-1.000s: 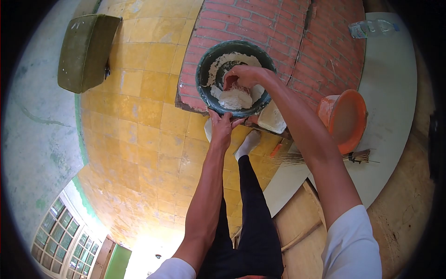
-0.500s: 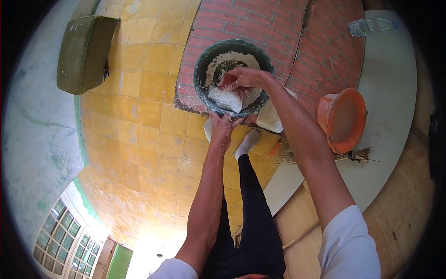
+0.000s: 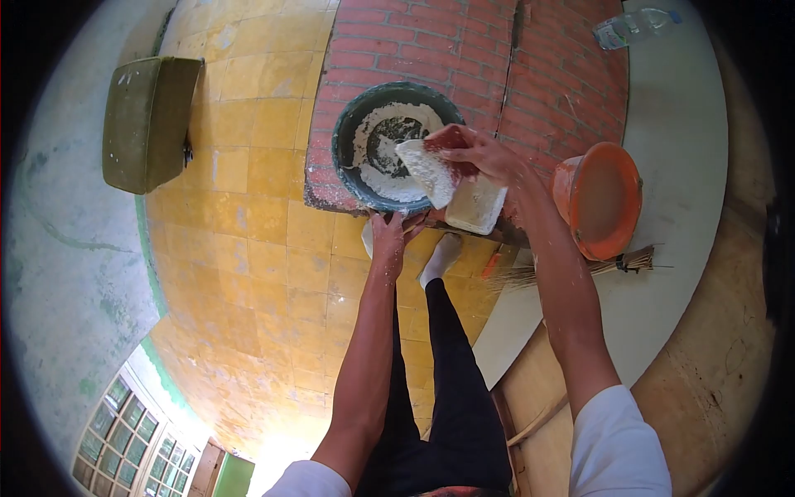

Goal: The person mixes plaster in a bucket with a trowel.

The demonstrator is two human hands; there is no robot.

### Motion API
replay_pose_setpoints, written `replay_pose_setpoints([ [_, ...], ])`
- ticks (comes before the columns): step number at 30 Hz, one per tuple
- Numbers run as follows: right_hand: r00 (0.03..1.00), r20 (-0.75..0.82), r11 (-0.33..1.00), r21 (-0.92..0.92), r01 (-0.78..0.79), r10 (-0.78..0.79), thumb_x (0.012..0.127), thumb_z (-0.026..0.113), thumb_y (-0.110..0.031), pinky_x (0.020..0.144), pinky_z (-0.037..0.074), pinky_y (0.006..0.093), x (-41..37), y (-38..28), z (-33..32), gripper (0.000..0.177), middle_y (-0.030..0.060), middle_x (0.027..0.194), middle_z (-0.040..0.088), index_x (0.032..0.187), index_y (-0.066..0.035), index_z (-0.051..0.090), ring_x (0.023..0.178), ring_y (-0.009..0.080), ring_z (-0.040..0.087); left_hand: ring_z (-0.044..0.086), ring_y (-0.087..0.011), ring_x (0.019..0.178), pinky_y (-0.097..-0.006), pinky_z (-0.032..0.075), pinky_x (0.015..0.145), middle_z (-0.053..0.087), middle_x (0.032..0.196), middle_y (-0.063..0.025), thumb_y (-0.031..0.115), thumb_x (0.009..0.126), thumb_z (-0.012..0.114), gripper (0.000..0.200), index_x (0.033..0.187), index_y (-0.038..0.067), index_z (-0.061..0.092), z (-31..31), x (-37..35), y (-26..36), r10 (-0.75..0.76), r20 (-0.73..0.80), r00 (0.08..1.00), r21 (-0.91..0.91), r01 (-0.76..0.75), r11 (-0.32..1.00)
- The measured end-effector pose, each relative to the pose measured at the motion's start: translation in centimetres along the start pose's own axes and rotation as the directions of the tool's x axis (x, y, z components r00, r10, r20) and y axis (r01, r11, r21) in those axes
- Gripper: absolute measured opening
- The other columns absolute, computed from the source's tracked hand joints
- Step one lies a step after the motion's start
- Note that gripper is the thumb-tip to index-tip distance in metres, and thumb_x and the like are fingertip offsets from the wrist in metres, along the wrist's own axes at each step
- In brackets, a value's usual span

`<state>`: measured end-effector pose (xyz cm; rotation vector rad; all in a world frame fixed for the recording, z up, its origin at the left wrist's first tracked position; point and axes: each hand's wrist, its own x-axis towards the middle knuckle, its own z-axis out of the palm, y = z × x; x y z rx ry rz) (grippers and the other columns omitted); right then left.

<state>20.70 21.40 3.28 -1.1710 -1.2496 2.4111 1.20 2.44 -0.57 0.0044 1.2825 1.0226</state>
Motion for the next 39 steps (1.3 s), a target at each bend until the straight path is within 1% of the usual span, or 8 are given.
replay_pose_setpoints([
  [9, 0.874, -0.485, 0.914, 0.364, 0.178, 0.023, 0.1, 0.068, -0.009, 0.05, 0.051, 0.0226, -11.2, 5.4, -0.3, 0.032, 0.0001, 0.101, 0.069, 0.132, -0.01, 0.062, 0.072, 0.0059, 0.063, 0.072, -0.0266, 0.105, -0.041, 0.061, 0.088, 0.068, 0.124, -0.012, 0.031, 0.107, 0.057, 0.038, 0.136, 0.009, 0.046, 1.3, -1.0, -1.2, -0.074, -0.008, 0.997, 0.069, 0.074, 0.995],
  [11, 0.729, -0.676, 0.945, 0.298, 0.136, 0.108, 0.101, 0.065, -0.006, 0.046, 0.05, 0.0228, -11.9, 7.1, 0.1, 0.029, -0.0002, 0.095, 0.068, 0.13, -0.009, 0.062, 0.067, 0.0069, 0.062, 0.07, -0.0276, 0.108, -0.0388, 0.057, 0.09, 0.065, 0.127, -0.0111, 0.037, 0.107, 0.056, 0.039, 0.133, 0.007, 0.053, 1.5, -1.4, -1.4, -0.094, -0.002, 0.996, 0.142, 0.094, 0.985],
  [17, 0.548, -0.836, 0.981, 0.126, 0.15, 0.023, 0.099, 0.061, -0.006, 0.045, 0.052, 0.0238, -10.7, 10.5, 3.0, 0.031, 0.002, 0.093, 0.069, 0.131, -0.007, 0.062, 0.066, 0.0082, 0.064, 0.071, -0.0216, 0.101, -0.036, 0.057, 0.088, 0.068, 0.11, -0.0066, 0.033, 0.107, 0.06, 0.03, 0.123, 0.008, 0.06, 1.2, -1.6, -4.2, -0.139, -0.027, 0.99, 0.223, 0.141, 0.965],
  [18, 0.468, -0.884, 1.0, 0.012, -0.015, 0.018, 0.098, 0.061, -0.007, 0.06, 0.06, 0.0342, -10.3, 10.5, 3.7, 0.033, 0.0097, 0.1, 0.073, 0.131, -0.006, 0.062, 0.078, 0.0214, 0.073, 0.071, -0.0216, 0.101, -0.036, 0.057, 0.088, 0.068, 0.11, -0.0066, 0.033, 0.107, 0.06, 0.03, 0.123, 0.008, 0.06, 0.9, -1.5, -4.9, -0.139, -0.026, 0.99, 0.227, 0.141, 0.964],
  [19, 0.466, -0.885, 1.0, 0.015, -0.013, 0.019, 0.098, 0.061, -0.007, 0.06, 0.06, 0.0342, -10.1, 10.5, 4.3, 0.033, 0.0097, 0.1, 0.073, 0.131, -0.006, 0.062, 0.078, 0.0214, 0.073, 0.071, -0.0202, 0.099, -0.0351, 0.058, 0.087, 0.067, 0.105, -0.0048, 0.031, 0.107, 0.061, 0.026, 0.119, 0.008, 0.061, 0.6, -1.3, -5.6, -0.126, 0.02, 0.992, 0.262, 0.116, 0.958],
  [21, 0.397, -0.813, 0.848, -0.512, -0.139, -0.425, 0.096, 0.06, -0.006, 0.081, 0.059, 0.0439, -9.8, 10.3, 5.8, 0.035, 0.0169, 0.111, 0.074, 0.131, -0.006, 0.062, 0.099, 0.0355, 0.074, 0.071, -0.0188, 0.097, -0.0342, 0.058, 0.086, 0.066, 0.1, -0.0029, 0.029, 0.106, 0.062, 0.022, 0.115, 0.008, 0.063, 0.8, -1.4, -6.4, -0.116, 0.065, 0.991, 0.298, 0.091, 0.95],
  [22, 0.405, -0.852, 0.895, -0.419, -0.152, -0.33, 0.096, 0.058, -0.004, 0.095, 0.054, 0.0471, -9.9, 10.0, 6.3, 0.036, 0.0192, 0.119, 0.072, 0.131, -0.007, 0.062, 0.112, 0.0402, 0.069, 0.071, -0.0172, 0.093, -0.0328, 0.057, 0.084, 0.064, 0.095, -0.0015, 0.028, 0.106, 0.062, 0.02, 0.11, 0.009, 0.064, 1.3, -1.5, -6.4, -0.091, 0.043, 0.995, 0.288, 0.074, 0.955],
  [39, 0.403, -0.779, 0.776, -0.592, -0.219, -0.481, 0.098, 0.055, -0.007, 0.091, 0.055, 0.0476, -10.5, 8.0, 7.5, 0.035, 0.0176, 0.121, 0.07, 0.132, -0.006, 0.061, 0.11, 0.0395, 0.068, 0.064, -0.0109, 0.076, -0.029, 0.054, 0.075, 0.067, 0.088, -0.0027, 0.024, 0.104, 0.066, 0.022, 0.099, 0.003, 0.066, 1.2, -1.5, -7.0, 0.215, 0.08, 0.973, 0.384, -0.229, 0.894],
])
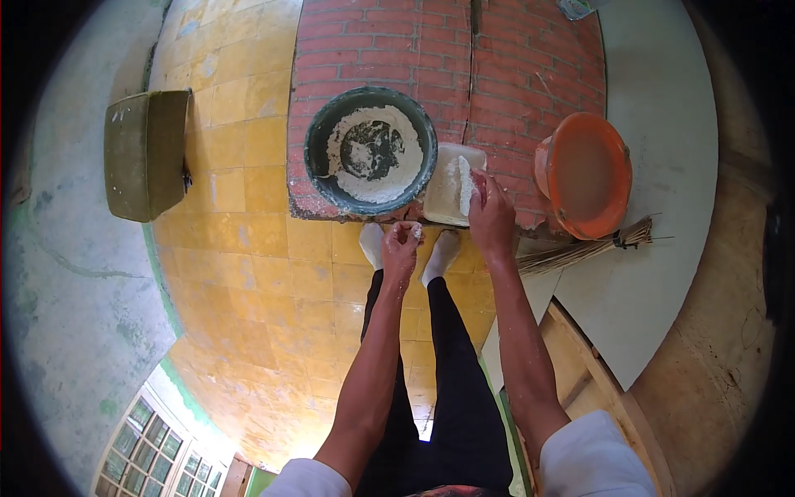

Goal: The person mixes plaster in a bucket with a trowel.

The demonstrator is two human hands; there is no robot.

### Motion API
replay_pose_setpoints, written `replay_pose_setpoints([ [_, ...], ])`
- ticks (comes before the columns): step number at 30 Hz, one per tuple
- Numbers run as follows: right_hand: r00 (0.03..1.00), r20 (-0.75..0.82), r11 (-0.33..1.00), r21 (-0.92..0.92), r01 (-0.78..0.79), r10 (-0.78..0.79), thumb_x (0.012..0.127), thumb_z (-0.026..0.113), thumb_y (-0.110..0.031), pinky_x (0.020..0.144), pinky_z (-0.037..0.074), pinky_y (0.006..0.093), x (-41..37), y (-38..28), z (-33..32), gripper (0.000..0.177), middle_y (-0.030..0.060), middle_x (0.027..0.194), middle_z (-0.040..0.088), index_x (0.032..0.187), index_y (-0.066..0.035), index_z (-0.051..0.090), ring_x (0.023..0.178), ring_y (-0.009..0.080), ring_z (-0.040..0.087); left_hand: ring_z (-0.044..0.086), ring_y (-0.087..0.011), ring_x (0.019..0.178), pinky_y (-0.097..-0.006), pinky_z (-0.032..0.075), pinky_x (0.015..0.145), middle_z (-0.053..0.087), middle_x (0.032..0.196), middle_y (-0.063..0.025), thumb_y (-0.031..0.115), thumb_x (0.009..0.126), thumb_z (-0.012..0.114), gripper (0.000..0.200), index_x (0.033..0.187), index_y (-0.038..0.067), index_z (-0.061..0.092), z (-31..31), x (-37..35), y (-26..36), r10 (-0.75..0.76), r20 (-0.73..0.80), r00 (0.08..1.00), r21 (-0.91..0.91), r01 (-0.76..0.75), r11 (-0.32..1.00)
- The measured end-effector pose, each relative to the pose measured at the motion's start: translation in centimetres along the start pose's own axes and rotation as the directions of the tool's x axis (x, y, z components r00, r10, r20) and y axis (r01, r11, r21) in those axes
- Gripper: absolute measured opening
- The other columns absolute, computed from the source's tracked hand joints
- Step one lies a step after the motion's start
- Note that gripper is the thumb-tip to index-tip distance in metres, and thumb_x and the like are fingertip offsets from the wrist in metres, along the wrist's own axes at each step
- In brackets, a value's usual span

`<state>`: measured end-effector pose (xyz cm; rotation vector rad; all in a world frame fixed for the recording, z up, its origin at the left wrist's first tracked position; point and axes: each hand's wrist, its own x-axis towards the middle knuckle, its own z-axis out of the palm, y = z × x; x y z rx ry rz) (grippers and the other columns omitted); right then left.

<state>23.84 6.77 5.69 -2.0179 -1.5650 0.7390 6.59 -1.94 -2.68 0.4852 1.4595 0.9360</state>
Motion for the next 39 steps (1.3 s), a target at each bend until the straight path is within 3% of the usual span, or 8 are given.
replay_pose_setpoints([
  [6, 0.999, -0.041, 0.998, -0.049, 0.025, -0.027, 0.098, 0.057, -0.008, 0.09, 0.055, 0.0468, 0.0, 1.7, 0.7, 0.034, 0.0168, 0.119, 0.069, 0.131, -0.006, 0.064, 0.109, 0.0381, 0.068, 0.06, -0.0111, 0.066, -0.0305, 0.049, 0.06, 0.057, 0.071, -0.0014, 0.027, 0.104, 0.065, 0.027, 0.094, 0.002, 0.062, -2.4, 0.4, -2.8, -0.107, -0.156, 0.982, 0.046, 0.115, 0.992],
  [8, 0.997, -0.009, 0.992, -0.101, 0.073, -0.074, 0.099, 0.055, -0.009, 0.089, 0.055, 0.0476, 0.6, 1.7, 0.7, 0.033, 0.0156, 0.12, 0.069, 0.131, -0.007, 0.063, 0.11, 0.0385, 0.067, 0.058, -0.0108, 0.068, -0.0287, 0.048, 0.063, 0.062, 0.08, -0.0024, 0.028, 0.105, 0.064, 0.026, 0.1, 0.003, 0.065, -4.6, 1.5, -5.0, -0.129, -0.092, 0.987, 0.381, 0.155, 0.911],
  [17, 0.999, -0.046, 1.0, 0.005, -0.024, 0.025, 0.099, 0.054, -0.007, 0.091, 0.054, 0.0477, -0.6, 0.6, 0.2, 0.037, 0.0173, 0.118, 0.067, 0.134, -0.008, 0.062, 0.11, 0.039, 0.066, 0.057, -0.0113, 0.069, -0.0288, 0.047, 0.066, 0.066, 0.082, -0.0043, 0.003, 0.095, 0.058, 0.012, 0.09, -0.002, 0.067, -3.2, 0.7, -0.6, 0.251, -0.242, 0.937, 0.209, -0.202, 0.957],
  [26, 0.997, -0.072, 0.998, 0.057, 0.024, -0.02, 0.098, 0.053, -0.006, 0.093, 0.053, 0.0478, -1.1, 0.5, -0.2, 0.038, 0.0179, 0.119, 0.066, 0.135, -0.006, 0.062, 0.112, 0.0392, 0.064, 0.059, -0.0097, 0.072, -0.027, 0.049, 0.067, 0.065, 0.083, -0.0011, 0.004, 0.093, 0.057, 0.011, 0.088, -0.001, 0.066, -6.0, 0.8, -0.5, 0.144, -0.009, 0.99, 0.397, -0.129, 0.909],
  [30, 0.998, -0.052, 0.997, 0.061, 0.036, -0.033, 0.098, 0.052, -0.005, 0.092, 0.054, 0.0479, -0.7, 0.4, 0.1, 0.038, 0.0172, 0.119, 0.066, 0.135, -0.005, 0.061, 0.111, 0.0391, 0.065, 0.058, -0.0084, 0.067, -0.0276, 0.047, 0.062, 0.063, 0.074, -0.0012, 0.011, 0.098, 0.063, 0.018, 0.084, 0.0, 0.066, -3.5, 0.3, 0.2, 0.245, -0.131, 0.961, 0.236, -0.21, 0.949],
  [33, 0.995, -0.094, 0.995, 0.095, 0.033, -0.024, 0.098, 0.053, -0.004, 0.092, 0.054, 0.0476, -0.9, -0.9, -0.9, 0.038, 0.0173, 0.12, 0.065, 0.135, -0.005, 0.061, 0.111, 0.0382, 0.066, 0.06, -0.0091, 0.066, -0.0253, 0.049, 0.061, 0.066, 0.075, -0.0037, 0.012, 0.099, 0.068, 0.018, 0.088, -0.001, 0.068, -3.5, -0.4, 0.6, 0.095, -0.069, 0.993, 0.036, -0.093, 0.995],
  [35, 0.99, -0.124, 0.995, 0.074, 0.073, -0.063, 0.098, 0.053, -0.003, 0.092, 0.054, 0.0475, -0.8, -0.7, -0.8, 0.038, 0.0175, 0.12, 0.065, 0.135, -0.005, 0.061, 0.111, 0.0378, 0.066, 0.062, -0.0097, 0.067, -0.0256, 0.051, 0.063, 0.068, 0.08, -0.0057, 0.015, 0.098, 0.072, 0.018, 0.093, -0.002, 0.069, -4.6, -0.4, 1.1, -0.02, -0.064, 0.998, 0.38, 0.043, 0.924],
  [39, 0.996, -0.061, 0.997, 0.019, 0.073, -0.071, 0.098, 0.053, -0.003, 0.093, 0.054, 0.0469, -1.1, -0.1, -0.5, 0.039, 0.0181, 0.12, 0.065, 0.137, -0.005, 0.06, 0.112, 0.0383, 0.066, 0.067, -0.0117, 0.072, -0.0261, 0.054, 0.069, 0.07, 0.084, -0.0073, 0.013, 0.099, 0.07, 0.016, 0.102, -0.003, 0.072, -5.1, -0.1, 1.0, -0.11, -0.098, 0.989, 0.433, 0.142, 0.89],
])
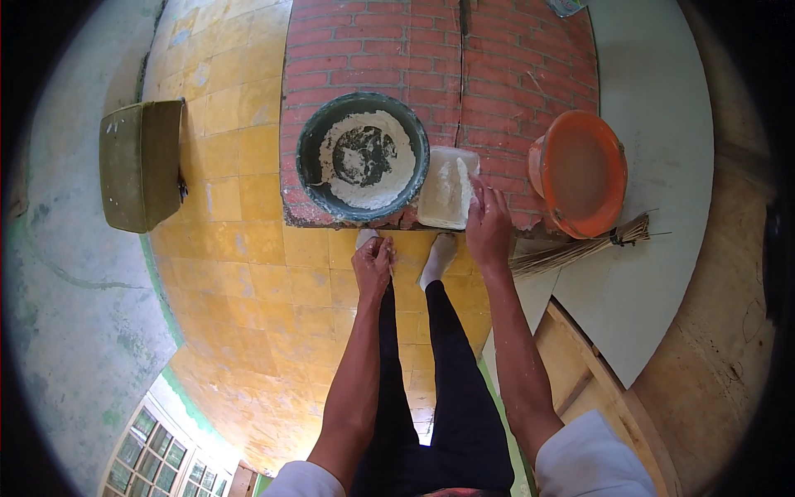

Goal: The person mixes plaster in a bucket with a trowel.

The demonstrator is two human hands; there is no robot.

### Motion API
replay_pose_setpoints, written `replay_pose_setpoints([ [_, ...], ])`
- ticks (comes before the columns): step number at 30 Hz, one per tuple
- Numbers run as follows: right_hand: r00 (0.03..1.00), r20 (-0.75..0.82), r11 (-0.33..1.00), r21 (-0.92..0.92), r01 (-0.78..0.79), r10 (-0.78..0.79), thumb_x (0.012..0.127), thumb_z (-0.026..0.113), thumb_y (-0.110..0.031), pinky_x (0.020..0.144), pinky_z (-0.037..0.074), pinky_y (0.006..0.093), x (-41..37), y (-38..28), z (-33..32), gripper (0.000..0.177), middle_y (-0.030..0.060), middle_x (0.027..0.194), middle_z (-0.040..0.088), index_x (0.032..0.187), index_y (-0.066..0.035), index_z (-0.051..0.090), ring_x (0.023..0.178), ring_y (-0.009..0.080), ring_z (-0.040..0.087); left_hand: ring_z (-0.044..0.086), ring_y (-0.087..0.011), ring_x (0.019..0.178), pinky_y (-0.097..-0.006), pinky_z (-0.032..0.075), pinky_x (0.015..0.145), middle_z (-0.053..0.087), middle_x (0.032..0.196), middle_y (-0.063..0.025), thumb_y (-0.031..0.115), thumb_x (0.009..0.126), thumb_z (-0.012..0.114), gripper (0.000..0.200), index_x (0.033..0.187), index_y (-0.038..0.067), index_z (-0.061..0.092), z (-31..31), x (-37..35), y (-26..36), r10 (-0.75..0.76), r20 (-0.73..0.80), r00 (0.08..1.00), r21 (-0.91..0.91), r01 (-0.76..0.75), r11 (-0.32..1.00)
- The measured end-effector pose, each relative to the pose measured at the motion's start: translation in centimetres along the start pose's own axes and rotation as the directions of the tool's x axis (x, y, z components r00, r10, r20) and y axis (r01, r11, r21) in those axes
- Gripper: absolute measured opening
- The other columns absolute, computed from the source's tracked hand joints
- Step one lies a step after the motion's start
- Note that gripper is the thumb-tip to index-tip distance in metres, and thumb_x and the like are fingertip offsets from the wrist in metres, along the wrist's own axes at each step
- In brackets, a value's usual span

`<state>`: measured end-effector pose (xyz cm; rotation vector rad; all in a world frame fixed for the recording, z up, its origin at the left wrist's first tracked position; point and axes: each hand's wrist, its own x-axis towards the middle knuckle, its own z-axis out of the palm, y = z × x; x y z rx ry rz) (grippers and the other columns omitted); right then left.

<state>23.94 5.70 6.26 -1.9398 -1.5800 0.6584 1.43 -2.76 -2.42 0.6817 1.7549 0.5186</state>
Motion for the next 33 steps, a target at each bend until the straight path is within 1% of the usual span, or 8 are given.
replay_pose_setpoints([
  [2, 0.999, -0.009, 0.998, 0.029, -0.051, 0.051, 0.098, 0.053, -0.003, 0.093, 0.054, 0.0471, 0.0, -0.9, -0.2, 0.039, 0.0183, 0.121, 0.065, 0.137, -0.005, 0.061, 0.112, 0.0388, 0.065, 0.07, -0.0132, 0.078, -0.0277, 0.057, 0.075, 0.071, 0.083, -0.0076, 0.012, 0.099, 0.069, 0.017, 0.105, -0.003, 0.073, 0.7, 0.5, -1.7, 0.234, -0.074, 0.969, -0.292, -0.245, 0.924],
  [7, 0.998, 0.01, 0.998, -0.021, -0.055, 0.055, 0.094, 0.054, -0.001, 0.095, 0.053, 0.0473, 0.0, 0.1, 0.5, 0.042, 0.019, 0.121, 0.067, 0.134, -0.004, 0.064, 0.112, 0.0395, 0.065, 0.072, -0.0157, 0.086, -0.0297, 0.057, 0.081, 0.074, 0.093, -0.0102, 0.014, 0.099, 0.068, 0.021, 0.111, -0.004, 0.071, 1.3, 1.0, -1.5, 0.277, -0.087, 0.957, -0.245, -0.29, 0.925],
  [12, 0.989, 0.067, 0.989, 0.057, -0.137, 0.133, 0.092, 0.056, -0.002, 0.095, 0.053, 0.0473, 0.7, 0.1, 0.7, 0.042, 0.0187, 0.121, 0.068, 0.133, -0.002, 0.064, 0.112, 0.0393, 0.065, 0.072, -0.0185, 0.098, -0.0315, 0.058, 0.081, 0.074, 0.11, -0.0119, 0.022, 0.101, 0.07, 0.034, 0.123, -0.002, 0.065, 2.2, 1.0, 0.2, 0.246, -0.071, 0.967, -0.27, -0.257, 0.928],
  [14, 0.982, 0.123, 0.983, 0.094, -0.155, 0.143, 0.092, 0.056, -0.003, 0.095, 0.053, 0.0472, 1.1, 0.3, 1.6, 0.041, 0.019, 0.121, 0.068, 0.132, -0.001, 0.064, 0.112, 0.0393, 0.066, 0.07, -0.025, 0.107, -0.0366, 0.058, 0.087, 0.069, 0.122, -0.0123, 0.033, 0.102, 0.069, 0.047, 0.134, 0.003, 0.056, 2.1, 0.7, 1.7, 0.111, -0.004, 0.994, -0.419, -0.102, 0.902],
  [17, 0.997, 0.063, 0.998, 0.054, -0.04, 0.036, 0.091, 0.057, -0.004, 0.093, 0.054, 0.0475, 1.1, 1.7, 3.0, 0.041, 0.0201, 0.117, 0.069, 0.131, 0.0, 0.065, 0.109, 0.0396, 0.067, 0.07, -0.0276, 0.111, -0.0387, 0.058, 0.089, 0.066, 0.128, -0.0131, 0.037, 0.102, 0.069, 0.054, 0.139, 0.004, 0.05, 2.2, 0.7, 2.5, 0.069, 0.043, 0.997, -0.462, -0.042, 0.886],
  [19, 0.988, 0.061, 0.99, 0.006, -0.14, 0.14, 0.091, 0.057, -0.004, 0.091, 0.055, 0.0482, 1.5, 1.6, 2.4, 0.041, 0.0209, 0.115, 0.069, 0.132, 0.0, 0.065, 0.106, 0.0401, 0.068, 0.069, -0.0282, 0.111, -0.039, 0.058, 0.089, 0.066, 0.127, -0.0131, 0.037, 0.102, 0.068, 0.054, 0.14, 0.004, 0.048, 2.0, 1.0, 2.4, 0.049, 0.032, 0.998, -0.483, -0.027, 0.875],
  [25, 0.994, -0.03, 0.991, -0.09, -0.103, 0.101, 0.091, 0.057, -0.004, 0.089, 0.055, 0.0484, 1.2, 1.1, 3.2, 0.042, 0.0211, 0.115, 0.068, 0.133, 0.0, 0.064, 0.103, 0.0415, 0.068, 0.069, -0.0289, 0.111, -0.04, 0.058, 0.089, 0.065, 0.127, -0.0127, 0.036, 0.103, 0.066, 0.052, 0.138, 0.005, 0.046, 1.6, 1.0, 1.8, 0.001, 0.013, 1.0, -0.516, 0.006, 0.857],
  [33, 0.994, 0.028, 0.994, -0.033, -0.107, 0.108, 0.091, 0.056, -0.003, 0.093, 0.053, 0.0492, 0.6, 0.0, 3.6, 0.044, 0.0222, 0.116, 0.068, 0.133, 0.003, 0.062, 0.108, 0.0422, 0.066, 0.07, -0.0272, 0.108, -0.0365, 0.057, 0.085, 0.065, 0.126, -0.0129, 0.035, 0.102, 0.066, 0.053, 0.141, 0.009, 0.042, 1.7, 1.0, 0.4, 0.006, 0.057, 0.998, -0.515, 0.024, 0.857],
])
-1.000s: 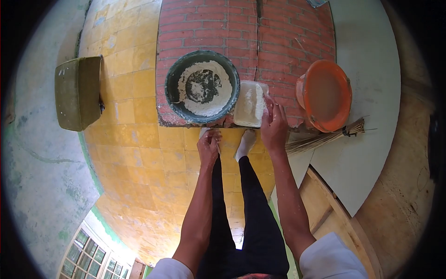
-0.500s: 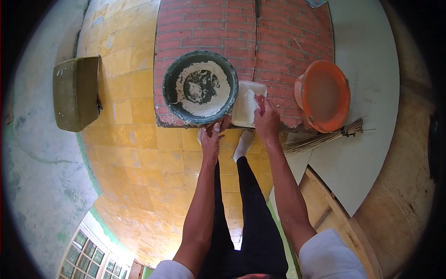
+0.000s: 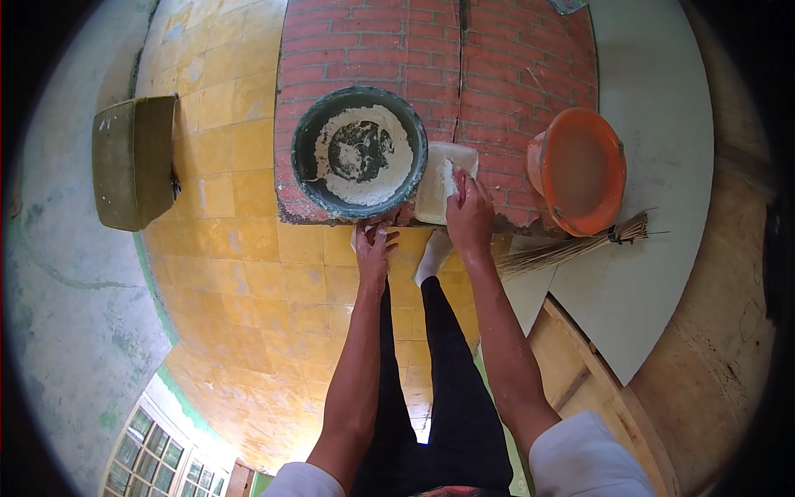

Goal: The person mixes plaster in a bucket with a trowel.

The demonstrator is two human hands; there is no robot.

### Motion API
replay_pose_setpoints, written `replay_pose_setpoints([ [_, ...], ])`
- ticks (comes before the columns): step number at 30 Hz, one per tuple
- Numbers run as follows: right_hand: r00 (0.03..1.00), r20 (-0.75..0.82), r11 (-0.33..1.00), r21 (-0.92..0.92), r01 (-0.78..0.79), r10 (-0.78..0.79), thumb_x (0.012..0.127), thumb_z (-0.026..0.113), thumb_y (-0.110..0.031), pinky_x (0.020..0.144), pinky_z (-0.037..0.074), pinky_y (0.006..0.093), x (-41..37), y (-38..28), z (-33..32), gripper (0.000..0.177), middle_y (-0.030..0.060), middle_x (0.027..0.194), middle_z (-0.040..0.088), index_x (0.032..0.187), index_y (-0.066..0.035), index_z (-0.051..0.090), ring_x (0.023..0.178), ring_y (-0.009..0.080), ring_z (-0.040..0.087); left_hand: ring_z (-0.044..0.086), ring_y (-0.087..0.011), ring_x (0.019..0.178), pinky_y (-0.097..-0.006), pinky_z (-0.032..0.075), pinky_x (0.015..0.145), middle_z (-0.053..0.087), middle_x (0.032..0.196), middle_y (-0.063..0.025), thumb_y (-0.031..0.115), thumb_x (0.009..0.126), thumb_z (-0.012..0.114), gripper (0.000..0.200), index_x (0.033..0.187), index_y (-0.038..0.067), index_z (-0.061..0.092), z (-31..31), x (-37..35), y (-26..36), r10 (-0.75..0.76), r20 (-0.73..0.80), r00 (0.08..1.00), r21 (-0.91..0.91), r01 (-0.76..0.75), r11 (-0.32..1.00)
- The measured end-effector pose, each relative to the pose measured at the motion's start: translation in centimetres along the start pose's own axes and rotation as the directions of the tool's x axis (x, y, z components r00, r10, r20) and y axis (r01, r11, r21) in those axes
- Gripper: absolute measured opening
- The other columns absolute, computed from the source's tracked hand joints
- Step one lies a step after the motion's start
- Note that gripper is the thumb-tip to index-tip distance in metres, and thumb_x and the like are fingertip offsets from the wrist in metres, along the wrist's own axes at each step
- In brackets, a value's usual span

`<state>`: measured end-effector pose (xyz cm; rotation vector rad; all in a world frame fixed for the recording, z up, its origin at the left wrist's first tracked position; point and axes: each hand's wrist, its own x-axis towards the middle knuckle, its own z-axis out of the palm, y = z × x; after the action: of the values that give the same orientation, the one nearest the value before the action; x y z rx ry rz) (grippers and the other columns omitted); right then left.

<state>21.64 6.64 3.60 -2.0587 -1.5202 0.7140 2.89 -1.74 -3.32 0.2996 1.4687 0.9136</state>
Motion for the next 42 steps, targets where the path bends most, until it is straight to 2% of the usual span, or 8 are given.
replay_pose_setpoints([
  [9, 0.991, -0.122, 0.993, -0.098, -0.06, 0.048, 0.09, 0.056, -0.004, 0.093, 0.053, 0.0491, 1.4, 0.3, -2.4, 0.044, 0.0223, 0.117, 0.066, 0.132, 0.004, 0.062, 0.109, 0.042, 0.065, 0.07, -0.0287, 0.108, -0.0387, 0.058, 0.087, 0.061, 0.13, -0.016, 0.037, 0.102, 0.066, 0.061, 0.147, 0.007, 0.037, -0.2, 0.5, 0.8, -0.007, -0.007, 1.0, -0.001, 0.007, 1.0],
  [15, 0.993, -0.106, 0.996, -0.074, -0.054, 0.046, 0.09, 0.055, -0.002, 0.089, 0.055, 0.0483, 1.3, 0.0, -2.5, 0.044, 0.0212, 0.116, 0.067, 0.133, 0.001, 0.063, 0.105, 0.0404, 0.067, 0.07, -0.0298, 0.109, -0.0424, 0.059, 0.09, 0.057, 0.138, -0.0149, 0.038, 0.102, 0.067, 0.078, 0.159, 0.012, 0.02, 1.0, 0.1, 4.2, -0.055, -0.088, 0.995, -0.259, 0.031, 0.965],
  [20, 0.987, -0.156, 0.997, 0.08, -0.012, 0.025, 0.09, 0.056, 0.002, 0.087, 0.056, 0.046, 1.5, -2.1, -4.1, 0.045, 0.0173, 0.113, 0.069, 0.132, -0.005, 0.066, 0.104, 0.038, 0.068, 0.059, -0.0352, 0.128, -0.05, 0.06, 0.098, 0.043, 0.153, -0.0157, 0.016, 0.105, 0.062, 0.079, 0.164, 0.022, 0.009, 1.0, 1.5, 5.4, 0.025, -0.172, 0.985, -0.448, -0.101, 0.889],
  [23, 0.994, -0.097, 0.961, 0.264, 0.082, -0.058, 0.089, 0.058, 0.002, 0.087, 0.056, 0.0453, 2.6, -5.2, -3.2, 0.046, 0.0124, 0.109, 0.07, 0.131, -0.013, 0.07, 0.101, 0.0362, 0.069, 0.055, -0.0371, 0.132, -0.0499, 0.061, 0.098, 0.036, 0.159, -0.0158, 0.006, 0.105, 0.058, 0.085, 0.165, 0.027, 0.003, 0.4, 1.6, 5.8, 0.028, -0.117, 0.993, -0.462, -0.079, 0.883],
  [25, 0.964, -0.018, 0.955, 0.13, 0.266, -0.266, 0.089, 0.061, 0.001, 0.084, 0.057, 0.0431, 4.2, -7.3, -1.8, 0.046, 0.0084, 0.108, 0.07, 0.129, -0.018, 0.073, 0.101, 0.0305, 0.069, 0.055, -0.0366, 0.132, -0.0494, 0.062, 0.097, 0.036, 0.159, -0.0163, 0.006, 0.105, 0.058, 0.086, 0.166, 0.027, 0.001, 0.8, 1.3, 6.0, 0.03, -0.143, 0.989, -0.429, -0.089, 0.899],
  [32, 0.847, 0.11, 0.784, -0.333, 0.524, -0.52, 0.096, 0.067, -0.022, 0.075, 0.063, 0.0405, 9.7, -10.4, 11.0, 0.019, 0.0118, 0.105, 0.072, 0.109, -0.011, 0.075, 0.103, 0.0335, 0.068, 0.057, -0.0344, 0.128, -0.0467, 0.063, 0.095, 0.036, 0.157, -0.0186, 0.005, 0.105, 0.056, 0.082, 0.165, 0.024, 0.003, 0.7, 1.5, 5.6, 0.029, -0.165, 0.986, -0.392, -0.093, 0.915],
  [36, 0.816, 0.224, 0.758, -0.302, 0.578, -0.533, 0.097, 0.065, -0.026, 0.073, 0.064, 0.0407, 8.1, -11.9, 14.2, 0.02, 0.0106, 0.098, 0.073, 0.101, -0.008, 0.075, 0.102, 0.0326, 0.069, 0.062, -0.0313, 0.122, -0.0428, 0.063, 0.092, 0.044, 0.15, -0.0174, 0.005, 0.105, 0.057, 0.077, 0.164, 0.022, 0.01, 0.9, 1.0, 6.8, 0.025, -0.156, 0.987, -0.387, -0.084, 0.918],
  [42, 0.581, 0.511, 0.682, 0.013, 0.732, -0.633, 0.087, 0.069, -0.013, 0.081, 0.061, 0.0447, 4.4, -9.4, 12.9, 0.017, 0.0087, 0.106, 0.075, 0.102, -0.014, 0.076, 0.1, 0.0338, 0.069, 0.067, -0.0246, 0.11, -0.04, 0.063, 0.086, 0.058, 0.135, -0.0126, 0.007, 0.105, 0.058, 0.068, 0.159, 0.022, 0.019, -0.3, 2.3, 5.3, 0.065, -0.118, 0.991, -0.326, -0.1, 0.94],
])
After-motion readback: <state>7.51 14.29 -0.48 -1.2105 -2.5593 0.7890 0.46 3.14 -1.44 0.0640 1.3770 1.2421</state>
